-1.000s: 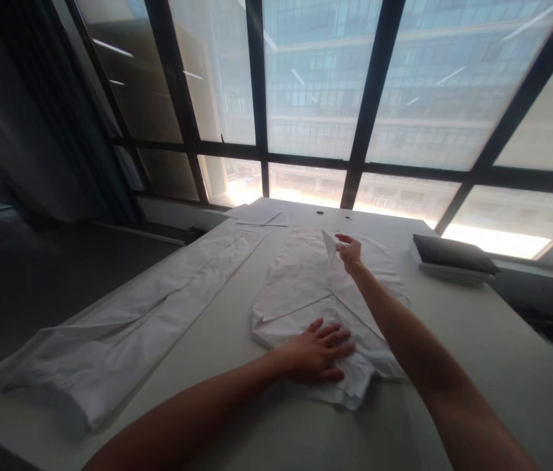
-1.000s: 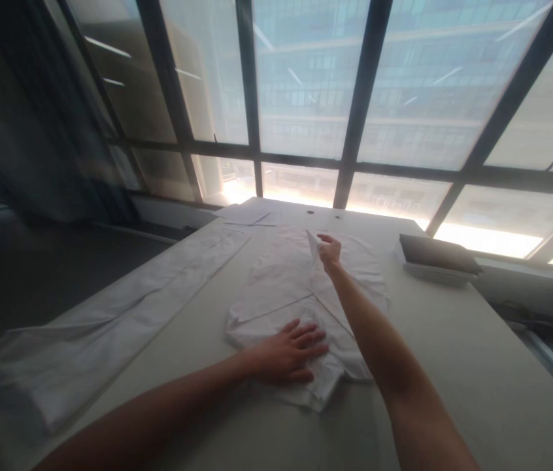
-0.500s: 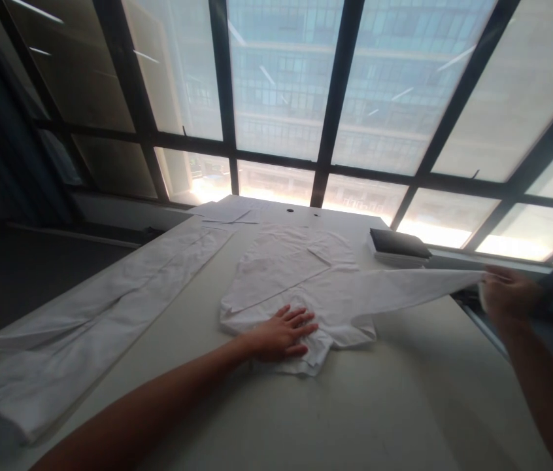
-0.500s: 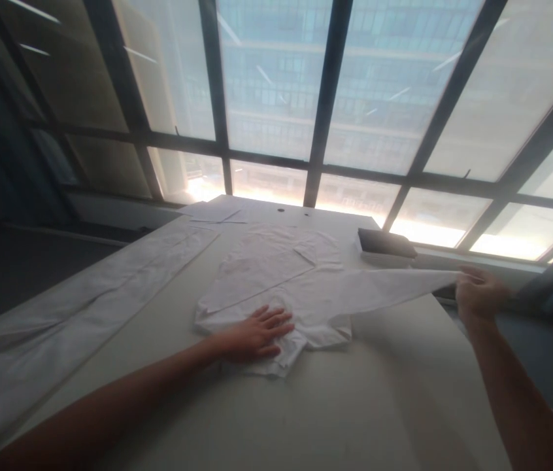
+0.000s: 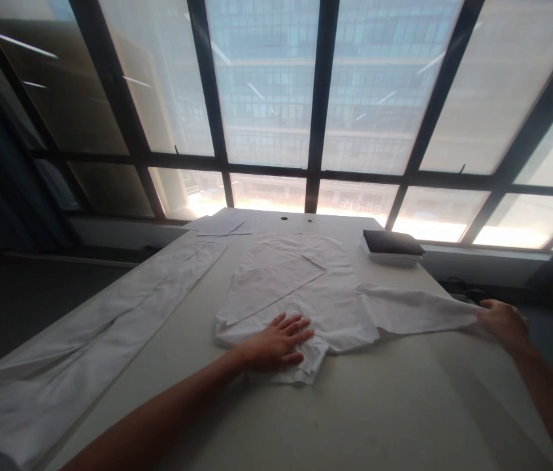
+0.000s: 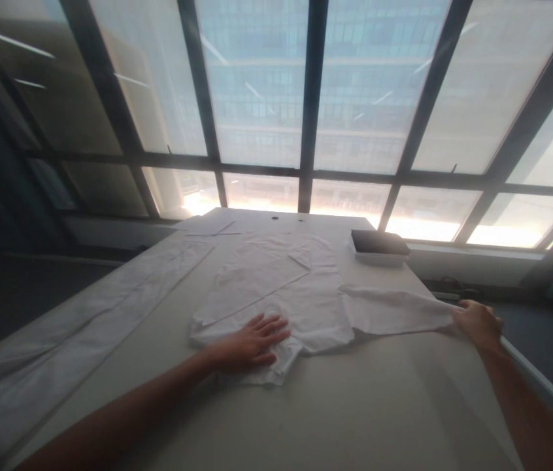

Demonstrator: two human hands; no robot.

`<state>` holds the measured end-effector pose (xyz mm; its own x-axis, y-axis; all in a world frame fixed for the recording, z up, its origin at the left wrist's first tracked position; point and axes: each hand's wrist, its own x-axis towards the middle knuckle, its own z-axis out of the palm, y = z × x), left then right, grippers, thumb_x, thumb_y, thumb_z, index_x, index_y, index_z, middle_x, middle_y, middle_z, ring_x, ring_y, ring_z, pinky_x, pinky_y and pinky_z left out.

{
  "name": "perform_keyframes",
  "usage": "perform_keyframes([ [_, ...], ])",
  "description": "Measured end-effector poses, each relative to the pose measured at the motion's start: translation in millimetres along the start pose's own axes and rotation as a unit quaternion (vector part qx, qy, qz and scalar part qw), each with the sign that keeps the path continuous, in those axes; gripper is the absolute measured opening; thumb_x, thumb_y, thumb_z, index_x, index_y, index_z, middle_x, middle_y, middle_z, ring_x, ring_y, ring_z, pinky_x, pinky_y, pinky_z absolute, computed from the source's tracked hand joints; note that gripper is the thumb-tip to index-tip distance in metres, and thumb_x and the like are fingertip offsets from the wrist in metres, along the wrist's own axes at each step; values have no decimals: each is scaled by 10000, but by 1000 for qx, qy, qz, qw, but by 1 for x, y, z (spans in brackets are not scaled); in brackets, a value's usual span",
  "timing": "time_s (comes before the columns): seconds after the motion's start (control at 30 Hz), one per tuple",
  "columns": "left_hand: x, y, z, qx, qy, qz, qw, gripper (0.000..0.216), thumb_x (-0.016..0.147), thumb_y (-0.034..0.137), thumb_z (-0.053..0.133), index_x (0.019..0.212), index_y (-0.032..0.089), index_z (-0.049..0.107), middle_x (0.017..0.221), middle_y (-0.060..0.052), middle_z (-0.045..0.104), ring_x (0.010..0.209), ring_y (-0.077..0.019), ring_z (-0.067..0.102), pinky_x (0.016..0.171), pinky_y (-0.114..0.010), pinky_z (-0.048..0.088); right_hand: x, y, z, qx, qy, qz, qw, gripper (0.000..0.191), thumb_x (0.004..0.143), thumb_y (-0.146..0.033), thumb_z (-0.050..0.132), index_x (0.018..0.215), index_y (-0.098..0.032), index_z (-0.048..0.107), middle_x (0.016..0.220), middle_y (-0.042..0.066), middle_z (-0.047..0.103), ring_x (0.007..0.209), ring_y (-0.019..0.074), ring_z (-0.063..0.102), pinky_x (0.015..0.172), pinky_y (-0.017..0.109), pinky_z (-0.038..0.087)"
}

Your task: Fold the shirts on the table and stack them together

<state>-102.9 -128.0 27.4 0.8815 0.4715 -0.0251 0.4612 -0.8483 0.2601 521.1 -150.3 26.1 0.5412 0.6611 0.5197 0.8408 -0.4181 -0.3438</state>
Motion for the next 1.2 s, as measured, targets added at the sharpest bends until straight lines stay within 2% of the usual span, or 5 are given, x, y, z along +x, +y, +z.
perform_keyframes([
  [0.33,-3,3,-10,-15,-30,6,999,740,932,635,544,1572,360,294,1649,-59,248,1525,-346,141,1215,-556,74,-148,-235,18,70,-223,-365,901,497,936,-254,425,1391,-126,581,1517,176,469,1415,282,404,1157,436,334],
  [0.7,-15,-1,-36,-121,-114,12,986,666,846,613,684,1452,405,503,1635,-18,293,1517,-368,157,1201,-576,117,-147,-161,38,-93,-310,-322,890,532,926,-156,376,1404,15,534,1479,296,456,1414,387,396,1083,556,405],
  [0.87,41,-24,-60,-212,17,-57,976,447,950,486,579,1295,214,662,1240,-92,704,1119,-249,668,983,-354,498,-138,-217,32,-46,-256,-314,913,456,960,-208,381,1281,-17,643,1355,279,588,1352,348,480,1136,485,338],
  [0.97,104,-42,-61,-147,158,-159,963,444,929,376,604,1330,185,632,1359,-101,637,1229,-259,604,1058,-349,442,-140,-271,46,0,-238,-328,914,466,975,-227,387,1335,-21,599,1400,256,561,1378,312,454,1154,446,309],
  [1.2,210,-61,-36,-83,116,-304,942,509,970,417,508,1449,244,499,1450,-143,543,1400,-347,419,1135,-542,298,-173,-336,75,10,-258,-270,928,505,985,-212,360,1430,-16,496,1498,280,442,1415,375,374,1127,526,289],
])
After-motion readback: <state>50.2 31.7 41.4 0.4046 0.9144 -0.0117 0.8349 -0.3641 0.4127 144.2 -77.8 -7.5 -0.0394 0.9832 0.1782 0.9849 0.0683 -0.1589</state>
